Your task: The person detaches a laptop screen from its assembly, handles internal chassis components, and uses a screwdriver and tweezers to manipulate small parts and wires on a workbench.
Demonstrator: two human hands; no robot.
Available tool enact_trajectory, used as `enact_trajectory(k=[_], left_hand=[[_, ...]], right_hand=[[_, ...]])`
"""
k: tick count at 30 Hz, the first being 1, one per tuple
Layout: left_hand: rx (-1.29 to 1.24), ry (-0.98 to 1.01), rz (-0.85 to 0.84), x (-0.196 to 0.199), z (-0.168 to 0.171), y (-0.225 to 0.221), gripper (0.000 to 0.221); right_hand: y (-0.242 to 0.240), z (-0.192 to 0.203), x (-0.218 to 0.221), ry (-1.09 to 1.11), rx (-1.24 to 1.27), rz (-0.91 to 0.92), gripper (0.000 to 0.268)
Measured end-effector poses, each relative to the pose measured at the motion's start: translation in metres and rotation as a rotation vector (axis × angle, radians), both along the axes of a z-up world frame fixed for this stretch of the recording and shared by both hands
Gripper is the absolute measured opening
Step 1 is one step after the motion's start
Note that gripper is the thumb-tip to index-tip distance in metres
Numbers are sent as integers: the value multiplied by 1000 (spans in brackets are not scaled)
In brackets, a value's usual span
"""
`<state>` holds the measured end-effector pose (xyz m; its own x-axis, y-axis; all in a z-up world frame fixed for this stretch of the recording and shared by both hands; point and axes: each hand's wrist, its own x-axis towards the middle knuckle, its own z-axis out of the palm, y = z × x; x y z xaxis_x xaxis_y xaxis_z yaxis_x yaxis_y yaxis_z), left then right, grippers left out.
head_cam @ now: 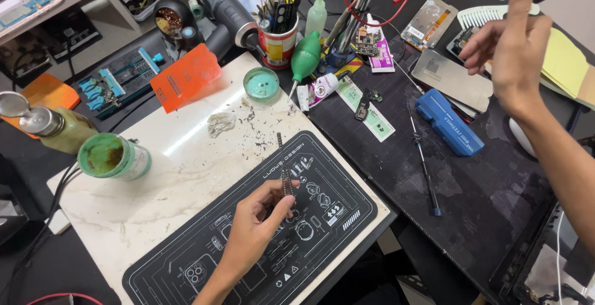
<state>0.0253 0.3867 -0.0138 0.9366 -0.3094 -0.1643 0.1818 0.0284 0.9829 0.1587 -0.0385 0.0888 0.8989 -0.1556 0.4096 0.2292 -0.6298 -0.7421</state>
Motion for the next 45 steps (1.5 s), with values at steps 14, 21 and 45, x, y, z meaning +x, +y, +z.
enact_trajectory(k=[14,21,45], left_hand=[[46,5,19,1,0,-4,32],[19,35,35,1,0,-5,32],[69,7,16,0,0,-7,32]], right_hand=[[-3,1,15,62,71,25,101],[-3,-2,22,116,126,10,101],[11,-4,34,121,266,115,94]])
